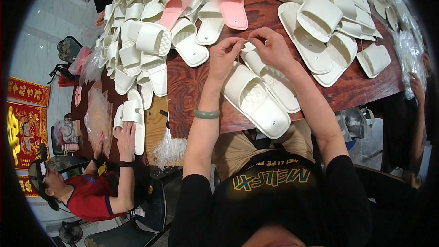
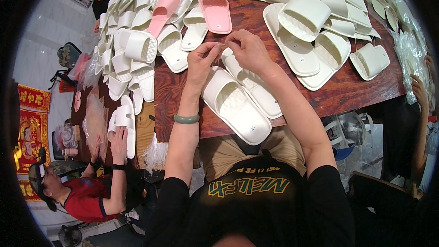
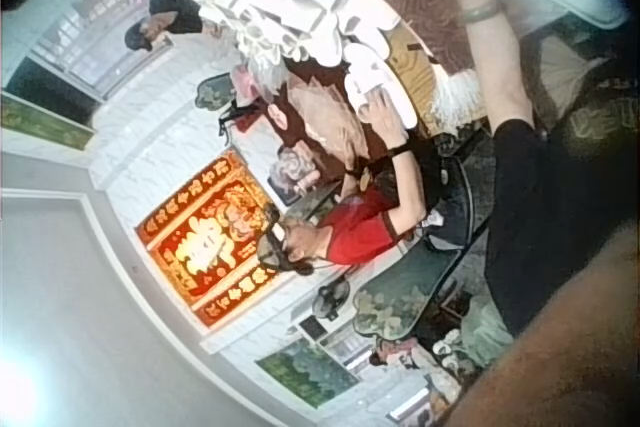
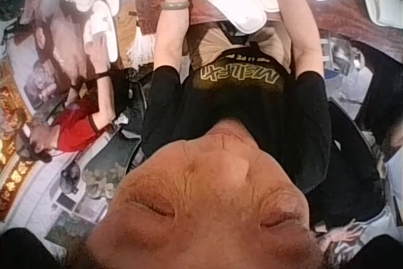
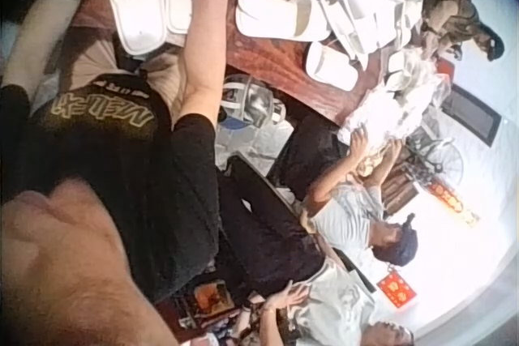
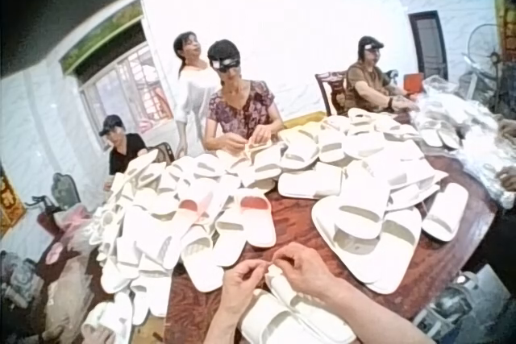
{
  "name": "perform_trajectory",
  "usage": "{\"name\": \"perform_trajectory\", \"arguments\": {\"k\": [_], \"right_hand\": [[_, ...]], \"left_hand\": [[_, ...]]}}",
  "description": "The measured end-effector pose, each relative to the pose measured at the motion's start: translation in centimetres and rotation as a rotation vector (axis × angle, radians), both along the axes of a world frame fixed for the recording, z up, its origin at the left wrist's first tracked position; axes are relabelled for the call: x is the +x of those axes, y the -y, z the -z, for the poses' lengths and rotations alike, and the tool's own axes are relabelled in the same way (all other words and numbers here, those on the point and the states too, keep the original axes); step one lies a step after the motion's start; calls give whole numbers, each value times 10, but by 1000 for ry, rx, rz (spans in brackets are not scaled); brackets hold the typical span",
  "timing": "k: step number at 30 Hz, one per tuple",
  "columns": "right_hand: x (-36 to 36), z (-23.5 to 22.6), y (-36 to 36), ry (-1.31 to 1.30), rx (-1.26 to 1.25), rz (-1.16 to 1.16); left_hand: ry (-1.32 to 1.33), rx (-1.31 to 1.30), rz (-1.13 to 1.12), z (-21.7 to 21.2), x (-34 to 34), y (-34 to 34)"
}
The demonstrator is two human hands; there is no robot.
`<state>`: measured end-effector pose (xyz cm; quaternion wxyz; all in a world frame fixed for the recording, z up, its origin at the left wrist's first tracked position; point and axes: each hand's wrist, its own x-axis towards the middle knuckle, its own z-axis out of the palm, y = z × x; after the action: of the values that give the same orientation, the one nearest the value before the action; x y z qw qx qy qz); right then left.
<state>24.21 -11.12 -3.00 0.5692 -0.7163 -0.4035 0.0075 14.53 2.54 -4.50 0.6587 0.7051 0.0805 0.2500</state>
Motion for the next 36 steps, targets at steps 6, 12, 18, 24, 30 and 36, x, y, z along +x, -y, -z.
{"name": "perform_trajectory", "arguments": {"k": [6,12,18,24,30,36], "right_hand": [[-2,4,-2,-44,28,7],[2,2,-3,-94,135,-53],[3,-4,3,-224,-22,-194],[0,-2,0,-235,56,-32],[8,1,0,-103,80,-9],[14,-6,-2,65,-22,150]], "left_hand": [[-7,3,3,0,0,-1],[7,-11,-2,-1,0,0],[-14,-42,0,-4,-3,1],[-30,9,54,-4,-4,2],[-46,43,51,-2,0,2],[45,-306,-77,-10,-4,-9]]}}
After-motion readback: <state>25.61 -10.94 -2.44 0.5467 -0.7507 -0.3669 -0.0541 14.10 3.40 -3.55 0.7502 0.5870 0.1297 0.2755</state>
